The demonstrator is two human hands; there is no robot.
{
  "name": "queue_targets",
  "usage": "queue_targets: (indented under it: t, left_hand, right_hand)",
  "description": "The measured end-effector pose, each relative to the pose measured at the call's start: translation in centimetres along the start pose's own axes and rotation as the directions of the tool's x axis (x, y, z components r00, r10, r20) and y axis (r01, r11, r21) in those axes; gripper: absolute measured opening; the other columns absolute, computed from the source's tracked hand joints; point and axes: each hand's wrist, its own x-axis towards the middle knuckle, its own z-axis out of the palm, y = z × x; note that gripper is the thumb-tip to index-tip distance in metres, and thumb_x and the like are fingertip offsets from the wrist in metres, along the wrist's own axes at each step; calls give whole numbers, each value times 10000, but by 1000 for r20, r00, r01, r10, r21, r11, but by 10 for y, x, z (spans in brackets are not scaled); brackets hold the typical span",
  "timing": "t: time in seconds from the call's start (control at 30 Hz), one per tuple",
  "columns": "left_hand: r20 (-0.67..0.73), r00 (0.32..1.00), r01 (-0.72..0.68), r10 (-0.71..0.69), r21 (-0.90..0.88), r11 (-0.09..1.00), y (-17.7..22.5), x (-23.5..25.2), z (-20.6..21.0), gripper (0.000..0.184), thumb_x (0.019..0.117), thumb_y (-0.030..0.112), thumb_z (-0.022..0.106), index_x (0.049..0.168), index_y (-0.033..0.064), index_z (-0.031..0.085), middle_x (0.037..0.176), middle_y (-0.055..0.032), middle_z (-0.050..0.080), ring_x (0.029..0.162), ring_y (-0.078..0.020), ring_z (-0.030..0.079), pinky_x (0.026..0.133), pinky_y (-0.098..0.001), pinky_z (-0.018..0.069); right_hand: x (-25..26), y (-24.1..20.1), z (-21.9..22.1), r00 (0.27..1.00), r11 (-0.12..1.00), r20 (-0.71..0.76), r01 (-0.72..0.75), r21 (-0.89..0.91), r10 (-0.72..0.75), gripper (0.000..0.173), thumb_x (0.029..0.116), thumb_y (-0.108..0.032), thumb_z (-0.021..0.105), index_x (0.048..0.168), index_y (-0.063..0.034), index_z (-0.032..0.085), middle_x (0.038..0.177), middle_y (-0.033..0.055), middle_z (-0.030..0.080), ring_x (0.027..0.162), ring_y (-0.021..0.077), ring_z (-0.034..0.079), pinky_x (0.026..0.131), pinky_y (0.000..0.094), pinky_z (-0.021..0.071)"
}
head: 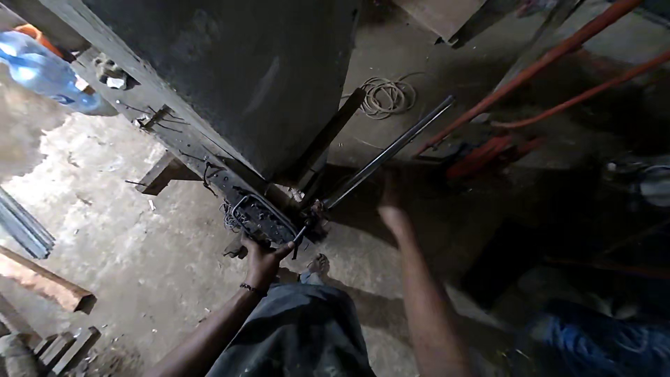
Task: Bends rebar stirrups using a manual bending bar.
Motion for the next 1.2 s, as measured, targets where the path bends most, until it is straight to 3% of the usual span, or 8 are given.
queue_targets:
  t: [0.1,0.2,0.27,0.53,0.67,0.9,1.07,1.2]
  left_hand:
    - [39,999,-27,28,-36,999,0,-2,1,1384,659,-77,900,1573,41,-132,1267,-225,526,1021,-199,685,832,-340,625]
    - [77,997,-5,0,59,998,0,-4,-5,1473,629,5,945,1572,51,-186,1299,-222,506,1027,-176,667,837,-315,604]
    - [80,997,12,-22,128,992,3,-6,-6,1522,597,46,967,1567,50,-206,1266,-208,501,976,-161,656,805,-304,592]
    - [23,997,-72,69,262,962,-3,-8,-1,1554,568,107,995,1565,5,-193,1252,-220,519,980,-136,651,845,-272,569]
    - [3,994,-107,111,288,952,-12,-8,0,1532,585,145,981,1577,8,-179,1185,-203,537,929,-148,635,818,-289,562]
    - [34,995,-98,91,354,930,-15,-5,-2,1489,642,190,970,1569,-16,-177,1108,-155,513,851,-128,590,770,-279,545]
    - [86,991,-121,98,312,942,-11,-2,-4,1457,662,125,950,1559,-30,-188,1077,-151,489,826,-114,572,756,-263,528]
    - [117,991,-110,68,405,907,-7,0,-5,1430,692,167,952,1558,-37,-167,1059,-163,531,820,-130,601,778,-291,547]
  right_hand:
    - [100,39,-5,981,948,24,194,-252,-194,689,935,-20,663,1565,-194,445,1637,265,316,1497,531,285,1118,760,295]
    - [148,72,21,937,873,122,350,-338,-329,426,899,-81,727,1315,-144,660,1543,203,489,1515,444,309,1176,733,213]
    - [145,80,22,932,851,158,361,-381,-325,360,920,-89,704,1275,-130,660,1442,184,574,1494,416,355,1184,714,217]
    - [64,141,-9,942,856,170,333,-397,-288,488,959,-232,719,1403,-89,575,1433,230,559,1388,444,479,1188,656,297]
    - [19,211,-9,944,888,35,322,-327,-329,412,936,-151,747,1325,-65,645,1421,225,575,1311,472,542,1080,703,410]
    - [-65,316,-31,989,946,-127,-106,-307,70,440,933,-23,704,1356,40,597,1392,355,550,1319,573,501,1079,732,384]
    - [-130,325,-28,989,908,-88,-143,-393,118,244,893,-32,743,1130,12,701,1180,295,677,1186,520,606,1044,698,410]
    - [-187,302,-20,976,887,-23,-207,-414,217,219,948,-78,690,1145,16,702,1169,300,686,1180,516,619,1043,705,409]
